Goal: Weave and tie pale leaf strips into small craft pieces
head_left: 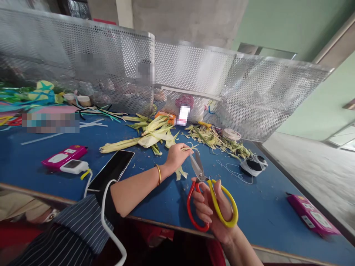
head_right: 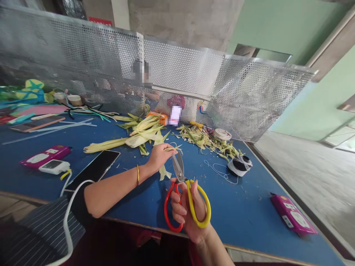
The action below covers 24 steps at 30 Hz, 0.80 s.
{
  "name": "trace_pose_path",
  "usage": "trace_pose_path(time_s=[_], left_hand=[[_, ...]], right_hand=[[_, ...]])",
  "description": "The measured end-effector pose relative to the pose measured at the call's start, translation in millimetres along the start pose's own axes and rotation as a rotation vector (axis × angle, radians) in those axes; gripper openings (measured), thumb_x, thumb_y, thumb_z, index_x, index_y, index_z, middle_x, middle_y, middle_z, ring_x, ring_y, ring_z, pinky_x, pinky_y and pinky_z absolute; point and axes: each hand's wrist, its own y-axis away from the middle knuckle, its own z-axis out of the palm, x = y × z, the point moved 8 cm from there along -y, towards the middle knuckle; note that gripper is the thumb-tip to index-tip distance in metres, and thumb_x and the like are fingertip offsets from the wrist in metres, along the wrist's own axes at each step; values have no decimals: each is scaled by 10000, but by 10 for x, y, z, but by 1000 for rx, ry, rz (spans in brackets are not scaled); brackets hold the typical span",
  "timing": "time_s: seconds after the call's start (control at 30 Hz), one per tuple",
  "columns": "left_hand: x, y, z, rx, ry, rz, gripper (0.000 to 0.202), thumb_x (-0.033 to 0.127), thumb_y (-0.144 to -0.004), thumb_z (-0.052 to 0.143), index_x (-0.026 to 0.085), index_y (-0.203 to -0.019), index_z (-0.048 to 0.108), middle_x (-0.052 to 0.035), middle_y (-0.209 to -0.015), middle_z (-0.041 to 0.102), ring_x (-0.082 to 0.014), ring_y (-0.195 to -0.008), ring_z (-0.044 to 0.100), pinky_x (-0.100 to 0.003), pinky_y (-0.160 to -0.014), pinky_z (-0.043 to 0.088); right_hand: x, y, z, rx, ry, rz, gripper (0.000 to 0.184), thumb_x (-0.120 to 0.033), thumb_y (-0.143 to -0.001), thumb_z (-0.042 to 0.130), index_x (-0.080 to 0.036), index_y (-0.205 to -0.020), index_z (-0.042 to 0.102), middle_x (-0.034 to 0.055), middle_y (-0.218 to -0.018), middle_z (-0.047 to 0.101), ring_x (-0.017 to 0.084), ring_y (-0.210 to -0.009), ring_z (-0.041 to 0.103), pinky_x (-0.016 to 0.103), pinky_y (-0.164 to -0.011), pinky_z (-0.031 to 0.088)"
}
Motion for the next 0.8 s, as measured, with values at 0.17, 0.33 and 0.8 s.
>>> trace_pose_path(time_s=[0.17, 0.33, 0.8], left_hand=[[-14, -9, -28, 29, -39, -5, 55, 240, -716, 718, 186, -703, 716, -8, -714, 728, -161, -689, 641, -243, -611, 427], [24, -12, -61, 48, -96, 20, 51, 227, -723, 725, 191, -689, 713, -3, -699, 725, -158, -688, 640, -235, -604, 417], [122, 29, -52, 48, -155, 116, 85, 164, -761, 692, 200, -689, 720, -3, -724, 741, -154, -717, 660, -232, -640, 427]], right_hand=[[12, -45, 101, -87, -54, -18, 447, -609, -901, 554, -176, -1010, 592, -36, -713, 490, 4, -426, 206, 104, -350, 262], [8, -67, 185, -142, -173, -30, 481, -563, -937, 537, -134, -1155, 547, -51, -715, 478, -6, -421, 219, 82, -345, 266], [27, -108, 211, -149, -194, -55, 477, -560, -935, 545, -143, -1165, 528, -65, -707, 455, -10, -413, 209, 78, -339, 258]])
